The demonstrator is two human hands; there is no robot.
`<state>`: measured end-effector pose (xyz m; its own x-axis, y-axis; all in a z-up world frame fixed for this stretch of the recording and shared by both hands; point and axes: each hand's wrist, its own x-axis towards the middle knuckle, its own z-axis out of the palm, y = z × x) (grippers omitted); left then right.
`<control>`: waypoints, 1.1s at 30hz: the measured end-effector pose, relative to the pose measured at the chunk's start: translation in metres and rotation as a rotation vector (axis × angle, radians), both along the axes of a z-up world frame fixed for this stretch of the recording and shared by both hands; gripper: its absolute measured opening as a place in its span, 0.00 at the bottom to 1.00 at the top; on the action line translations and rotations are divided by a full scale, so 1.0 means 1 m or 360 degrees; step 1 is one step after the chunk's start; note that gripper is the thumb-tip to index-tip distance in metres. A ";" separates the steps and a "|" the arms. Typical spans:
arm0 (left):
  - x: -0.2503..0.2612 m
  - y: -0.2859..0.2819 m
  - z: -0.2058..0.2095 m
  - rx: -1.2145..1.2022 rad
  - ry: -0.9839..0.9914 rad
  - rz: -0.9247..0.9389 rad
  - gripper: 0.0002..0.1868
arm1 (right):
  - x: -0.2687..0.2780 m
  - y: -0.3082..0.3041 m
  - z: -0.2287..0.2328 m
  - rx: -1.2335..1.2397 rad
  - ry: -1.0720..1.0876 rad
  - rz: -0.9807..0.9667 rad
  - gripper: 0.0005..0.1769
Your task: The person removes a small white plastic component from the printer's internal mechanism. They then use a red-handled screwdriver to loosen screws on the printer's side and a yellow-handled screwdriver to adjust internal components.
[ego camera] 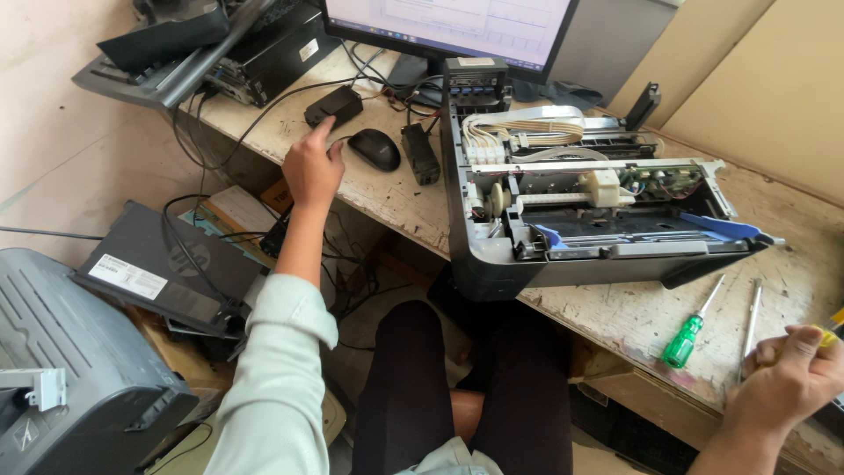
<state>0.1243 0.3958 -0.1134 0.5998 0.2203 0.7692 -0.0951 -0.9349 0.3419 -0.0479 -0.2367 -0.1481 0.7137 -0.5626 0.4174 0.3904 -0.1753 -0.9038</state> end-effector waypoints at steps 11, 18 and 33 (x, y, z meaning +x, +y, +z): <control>-0.050 -0.101 0.011 -0.0119 0.0613 -0.0311 0.11 | -0.007 0.032 0.033 0.0093 0.0201 -0.0111 0.15; -0.026 -0.067 -0.014 -0.0021 0.0026 -0.0180 0.05 | -0.003 0.023 0.026 0.0144 0.0122 -0.0044 0.16; -0.026 -0.095 0.061 -0.0324 -0.0135 -0.0277 0.05 | -0.036 0.030 0.053 -0.0078 0.0144 -0.0021 0.14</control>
